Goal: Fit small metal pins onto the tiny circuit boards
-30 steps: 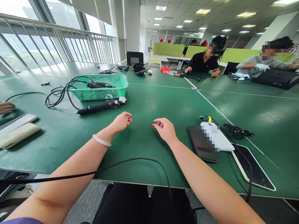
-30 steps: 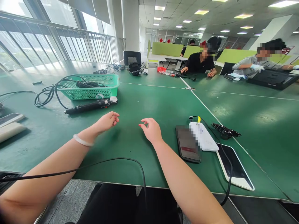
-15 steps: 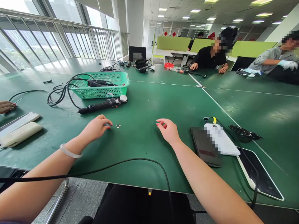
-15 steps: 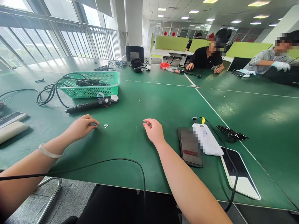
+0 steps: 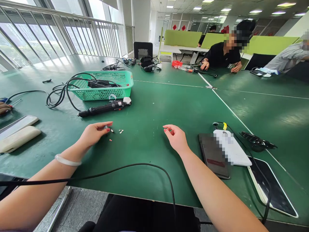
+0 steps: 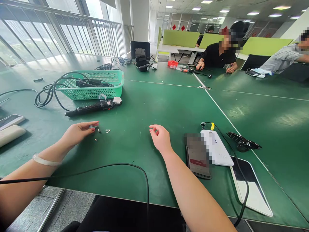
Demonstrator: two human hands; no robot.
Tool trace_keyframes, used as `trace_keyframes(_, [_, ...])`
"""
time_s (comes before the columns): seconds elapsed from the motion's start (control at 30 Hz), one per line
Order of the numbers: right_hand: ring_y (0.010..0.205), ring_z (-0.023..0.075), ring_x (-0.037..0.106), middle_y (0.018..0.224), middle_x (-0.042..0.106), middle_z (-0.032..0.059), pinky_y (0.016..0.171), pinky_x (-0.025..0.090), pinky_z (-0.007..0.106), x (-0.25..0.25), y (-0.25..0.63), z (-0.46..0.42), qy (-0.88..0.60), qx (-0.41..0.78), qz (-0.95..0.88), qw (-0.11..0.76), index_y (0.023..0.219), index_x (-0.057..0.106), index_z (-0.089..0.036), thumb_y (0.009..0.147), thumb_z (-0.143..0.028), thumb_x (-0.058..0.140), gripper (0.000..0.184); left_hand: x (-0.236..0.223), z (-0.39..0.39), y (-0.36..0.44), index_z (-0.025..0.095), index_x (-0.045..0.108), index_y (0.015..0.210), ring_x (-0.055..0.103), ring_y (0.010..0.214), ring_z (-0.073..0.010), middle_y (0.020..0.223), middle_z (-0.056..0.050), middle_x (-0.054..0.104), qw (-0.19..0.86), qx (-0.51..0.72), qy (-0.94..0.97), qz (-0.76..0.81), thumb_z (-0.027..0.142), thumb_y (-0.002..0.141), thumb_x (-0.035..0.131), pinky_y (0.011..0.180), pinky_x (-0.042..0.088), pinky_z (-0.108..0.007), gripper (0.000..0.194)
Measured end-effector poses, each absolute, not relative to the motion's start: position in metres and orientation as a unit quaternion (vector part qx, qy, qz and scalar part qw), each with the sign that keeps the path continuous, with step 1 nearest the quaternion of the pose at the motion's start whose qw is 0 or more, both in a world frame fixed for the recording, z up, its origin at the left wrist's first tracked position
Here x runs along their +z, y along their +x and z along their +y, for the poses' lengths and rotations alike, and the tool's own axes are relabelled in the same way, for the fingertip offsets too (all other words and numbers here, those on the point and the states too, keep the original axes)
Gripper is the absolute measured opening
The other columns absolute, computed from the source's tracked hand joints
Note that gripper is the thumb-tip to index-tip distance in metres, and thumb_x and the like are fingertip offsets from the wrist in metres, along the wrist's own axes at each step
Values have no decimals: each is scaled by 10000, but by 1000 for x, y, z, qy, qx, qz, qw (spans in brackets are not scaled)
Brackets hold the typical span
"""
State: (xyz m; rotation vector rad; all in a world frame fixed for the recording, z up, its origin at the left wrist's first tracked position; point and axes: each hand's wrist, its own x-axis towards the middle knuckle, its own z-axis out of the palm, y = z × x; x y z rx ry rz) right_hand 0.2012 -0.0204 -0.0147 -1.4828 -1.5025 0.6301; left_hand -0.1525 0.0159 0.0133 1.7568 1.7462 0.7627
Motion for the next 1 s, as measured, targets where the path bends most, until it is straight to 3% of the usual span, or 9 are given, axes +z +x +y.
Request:
trace_keyframes(0.13, [536, 110, 449, 766, 604, 18, 568, 412, 279, -13, 198, -21, -599, 274, -606, 446, 934, 683, -214, 810, -384, 521, 265, 6, 9, -118, 249, 669, 1113, 630, 990, -223, 1116, -41, 689, 237, 270, 663, 657, 348, 804, 525, 926, 453, -368, 355])
trace_keyframes(0.27, [538, 109, 453, 758, 606, 17, 572, 414, 276, -12, 194, -23, -598, 282, -608, 439, 935, 685, -211, 808, -383, 532, 263, 5, -6, -48, 246, 703, 1024, 560, 1151, -231, 1157, -22, 672, 261, 258, 742, 562, 229, 807, 523, 1026, 381, -350, 283])
trace_keyframes(0.4, [560, 119, 486, 756, 628, 23, 590, 422, 279, -12, 194, -24, -602, 279, -610, 433, 938, 685, -200, 808, -377, 533, 267, 5, -12, 7, 233, 668, 1077, 620, 1001, -187, 1107, -28, 690, 442, 275, 715, 467, 217, 816, 530, 927, 447, -315, 295])
trace_keyframes(0.53, [593, 135, 522, 733, 646, 22, 600, 434, 283, -12, 198, -23, -610, 291, -614, 408, 919, 688, -206, 815, -378, 521, 262, 5, -3, 12, 180, 616, 1101, 606, 941, -141, 1098, -70, 681, 579, 391, 571, 431, 220, 844, 530, 822, 457, -262, 274])
trace_keyframes(0.67, [607, 133, 518, 787, 643, 20, 612, 442, 293, -6, 197, -25, -612, 285, -664, 322, 917, 693, -230, 803, -344, 550, 216, 7, 9, -6, 155, 595, 941, 547, 692, -70, 1037, -79, 680, 657, 434, 437, 435, 245, 861, 535, 589, 401, -191, 135])
trace_keyframes(0.73, [666, 142, 531, 859, 645, 25, 651, 447, 307, -2, 191, -28, -597, 258, -708, 274, 937, 695, -246, 783, -325, 596, 200, 8, 12, -10, 149, 576, 886, 523, 635, -51, 1011, -72, 671, 676, 433, 399, 444, 225, 876, 514, 561, 393, -187, 98])
trace_keyframes(0.87, [846, 191, 554, 916, 655, 42, 753, 453, 344, 0, 172, -31, -569, 215, -758, 236, 968, 681, -236, 793, -333, 624, 208, 10, 12, -7, 129, 591, 875, 621, 772, -91, 1039, -90, 639, 703, 420, 355, 451, 126, 875, 466, 779, 491, -254, 126])
trace_keyframes(1.0, [837, 192, 552, 845, 655, 50, 768, 441, 347, -5, 157, -27, -554, 166, -787, 214, 794, 666, -213, 855, -238, 535, 146, 11, 9, -2, 106, 594, 911, 655, 925, -149, 1053, -109, 621, 735, 397, 329, 440, -4, 821, 429, 956, 472, -316, 218])
